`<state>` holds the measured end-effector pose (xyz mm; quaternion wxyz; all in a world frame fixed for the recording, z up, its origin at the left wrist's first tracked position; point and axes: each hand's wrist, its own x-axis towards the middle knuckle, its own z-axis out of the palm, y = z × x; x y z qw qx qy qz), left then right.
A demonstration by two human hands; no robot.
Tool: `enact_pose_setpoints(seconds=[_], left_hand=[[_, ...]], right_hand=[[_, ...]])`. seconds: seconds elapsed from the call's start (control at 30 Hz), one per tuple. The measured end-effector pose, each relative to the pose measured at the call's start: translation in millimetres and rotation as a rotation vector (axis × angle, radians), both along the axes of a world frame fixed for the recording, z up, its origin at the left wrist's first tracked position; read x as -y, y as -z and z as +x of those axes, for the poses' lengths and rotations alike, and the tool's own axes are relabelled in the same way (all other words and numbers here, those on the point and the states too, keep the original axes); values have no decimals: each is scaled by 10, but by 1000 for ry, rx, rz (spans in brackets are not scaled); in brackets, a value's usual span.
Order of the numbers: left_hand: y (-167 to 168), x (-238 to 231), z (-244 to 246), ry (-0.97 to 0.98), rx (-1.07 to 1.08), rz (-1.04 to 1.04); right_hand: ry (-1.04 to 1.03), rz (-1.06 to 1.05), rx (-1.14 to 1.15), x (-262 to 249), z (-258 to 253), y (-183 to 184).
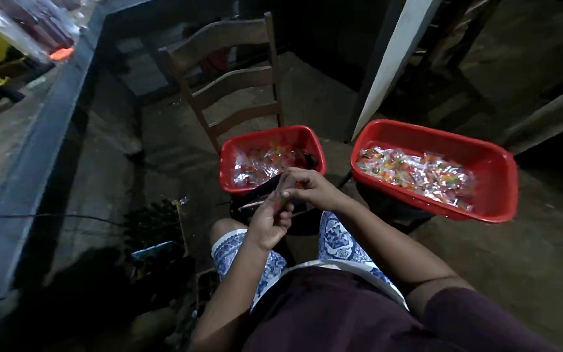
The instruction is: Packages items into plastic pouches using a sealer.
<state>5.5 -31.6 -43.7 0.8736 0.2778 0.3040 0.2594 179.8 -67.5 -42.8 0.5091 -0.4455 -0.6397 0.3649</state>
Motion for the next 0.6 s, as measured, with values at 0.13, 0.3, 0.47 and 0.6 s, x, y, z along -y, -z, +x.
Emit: enact_pose_setpoints(seconds=[0.13, 0.3, 0.47, 0.6], left_hand=[[193, 85, -87, -142, -157, 533], [320, 170, -69, -262, -331, 821], [404, 224, -60, -274, -265, 660], [396, 270, -34, -258, -243, 346]], right_hand=[[219, -50, -36, 127, -63, 109], [255, -130, -136, 288, -202, 277], [278, -198, -313, 414, -250, 461], [325, -228, -352, 493, -286, 487]])
